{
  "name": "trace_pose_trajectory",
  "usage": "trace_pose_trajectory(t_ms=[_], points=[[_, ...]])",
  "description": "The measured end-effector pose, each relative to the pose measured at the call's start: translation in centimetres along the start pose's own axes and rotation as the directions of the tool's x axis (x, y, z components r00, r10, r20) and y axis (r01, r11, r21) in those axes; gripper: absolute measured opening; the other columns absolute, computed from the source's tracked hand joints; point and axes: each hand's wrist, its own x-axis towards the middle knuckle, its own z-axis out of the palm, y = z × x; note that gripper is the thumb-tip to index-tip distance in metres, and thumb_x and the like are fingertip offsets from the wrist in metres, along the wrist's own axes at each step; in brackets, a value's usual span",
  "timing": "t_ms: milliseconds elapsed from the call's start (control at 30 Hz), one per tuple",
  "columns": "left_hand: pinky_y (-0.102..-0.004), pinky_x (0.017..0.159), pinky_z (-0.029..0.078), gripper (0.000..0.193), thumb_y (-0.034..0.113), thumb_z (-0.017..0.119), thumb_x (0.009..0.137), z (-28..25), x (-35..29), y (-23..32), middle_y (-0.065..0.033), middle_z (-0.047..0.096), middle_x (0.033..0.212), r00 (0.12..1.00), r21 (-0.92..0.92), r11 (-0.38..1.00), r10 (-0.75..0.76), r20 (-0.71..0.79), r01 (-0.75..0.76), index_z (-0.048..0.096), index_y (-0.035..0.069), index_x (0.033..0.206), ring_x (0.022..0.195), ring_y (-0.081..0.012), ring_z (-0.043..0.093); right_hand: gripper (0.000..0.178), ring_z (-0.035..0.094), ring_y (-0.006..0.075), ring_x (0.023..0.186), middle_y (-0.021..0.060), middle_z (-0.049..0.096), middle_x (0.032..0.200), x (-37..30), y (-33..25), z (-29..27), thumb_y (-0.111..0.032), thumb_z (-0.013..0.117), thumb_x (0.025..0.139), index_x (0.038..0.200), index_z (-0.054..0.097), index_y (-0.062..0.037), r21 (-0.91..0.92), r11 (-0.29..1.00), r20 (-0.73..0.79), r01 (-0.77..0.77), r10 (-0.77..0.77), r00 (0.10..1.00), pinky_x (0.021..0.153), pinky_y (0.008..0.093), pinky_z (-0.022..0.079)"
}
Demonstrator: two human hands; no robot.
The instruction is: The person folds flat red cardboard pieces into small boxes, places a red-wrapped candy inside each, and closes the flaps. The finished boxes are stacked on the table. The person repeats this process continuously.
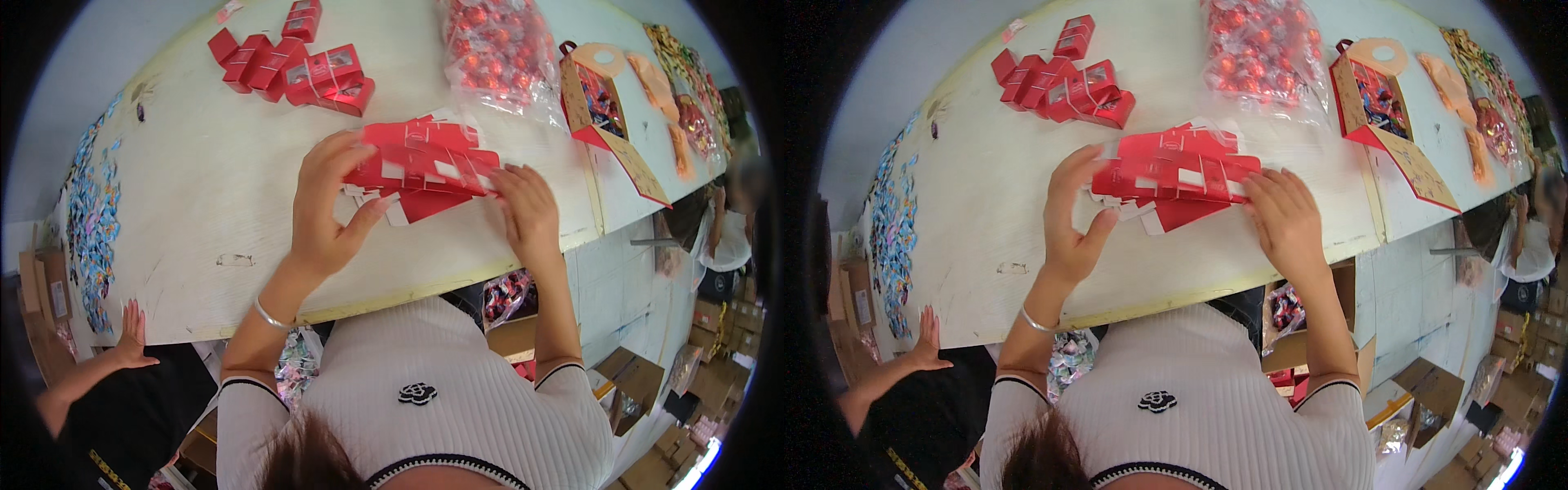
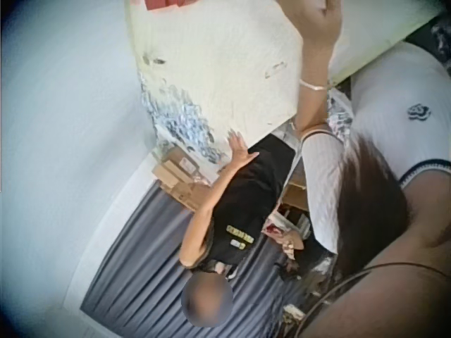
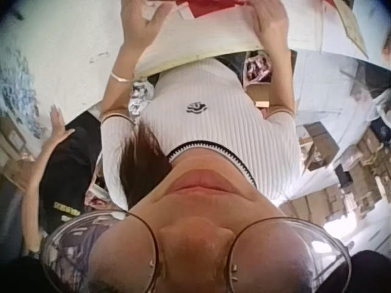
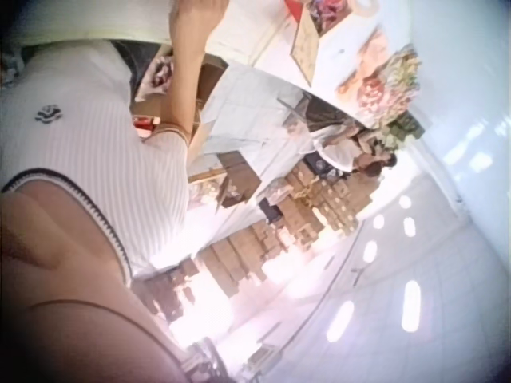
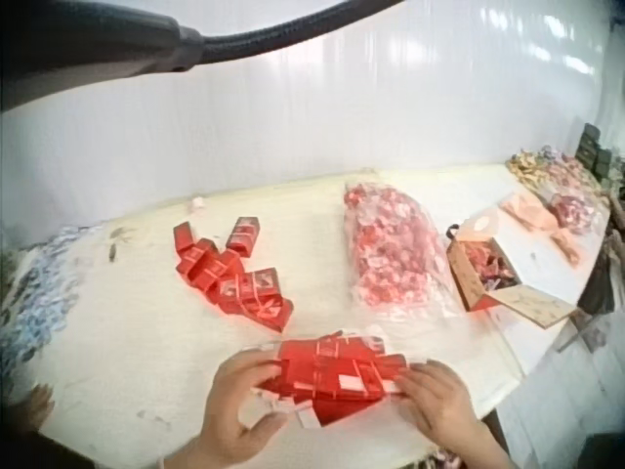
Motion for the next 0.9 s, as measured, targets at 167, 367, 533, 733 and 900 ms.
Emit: trace_pose_trajectory(t_ms=[167,367,533,733,900], points=[[-0.0415,0.103,0.022,0.09,0.037,0.068,0.074,2.6,-0.9,2.8,-0.0141,0.025,0.137,0.944,-0.685,0.674,-0.325,0.062,0.278,0.011,0.007,0.136,0.125,-0.0263,0.029,0.022,0.04,0.0042,0.06,0.0002,0.05,0.069,0.9,-3.8,-1.2,-0.015,0.046,0.091,0.088,0.056,0.0041,0.719,0.592,-0.058,-0.365,0.574,0.817,0.052,0.0185,0.033],[-0.0366,0.097,0.037,0.088,0.04,0.072,0.068,3.7,1.0,3.6,-0.0157,0.038,0.13,0.93,-0.908,0.216,-0.167,0.328,0.359,0.026,-0.001,0.131,0.121,-0.0257,0.038,0.026,0.053,0.0077,0.082,0.0006,0.06,0.087,1.3,-6.4,2.2,-0.024,0.048,0.091,0.094,0.059,0.0,0.776,-0.459,0.598,-0.433,0.318,0.735,0.074,0.0224,0.041],[-0.0343,0.096,0.034,0.088,0.034,0.077,0.062,3.1,0.2,2.0,-0.0093,0.045,0.118,0.908,-0.875,0.244,-0.112,0.404,0.419,0.032,0.002,0.129,0.112,-0.0195,0.043,0.013,0.055,0.0155,0.086,0.0093,0.059,0.092,1.9,-6.3,1.4,-0.007,0.055,0.084,0.091,0.057,0.0039,0.784,0.528,0.073,-0.326,0.444,0.893,0.076,0.0267,0.043],[-0.0325,0.097,0.03,0.089,0.021,0.084,0.053,2.4,0.2,3.5,-0.005,0.043,0.116,0.784,-0.705,0.368,-0.128,0.608,0.607,0.037,0.003,0.126,0.111,-0.0164,0.041,0.025,0.051,0.0249,0.082,0.0086,0.056,0.096,5.5,-6.0,-2.4,-0.013,0.066,0.066,0.088,0.058,-0.0045,0.391,0.901,-0.314,0.189,-0.063,0.947,0.074,0.0329,0.038],[-0.0305,0.097,0.03,0.091,0.022,0.084,0.053,2.4,-0.1,4.0,-0.0046,0.043,0.118,0.736,-0.653,0.373,-0.144,0.661,0.659,0.036,0.003,0.127,0.112,-0.0155,0.04,0.034,0.041,0.0227,0.076,0.008,0.051,0.086,6.1,-5.6,-3.9,-0.034,0.069,0.065,0.08,0.06,-0.0056,0.267,0.94,-0.188,0.211,-0.164,0.968,0.073,0.0316,0.032]])
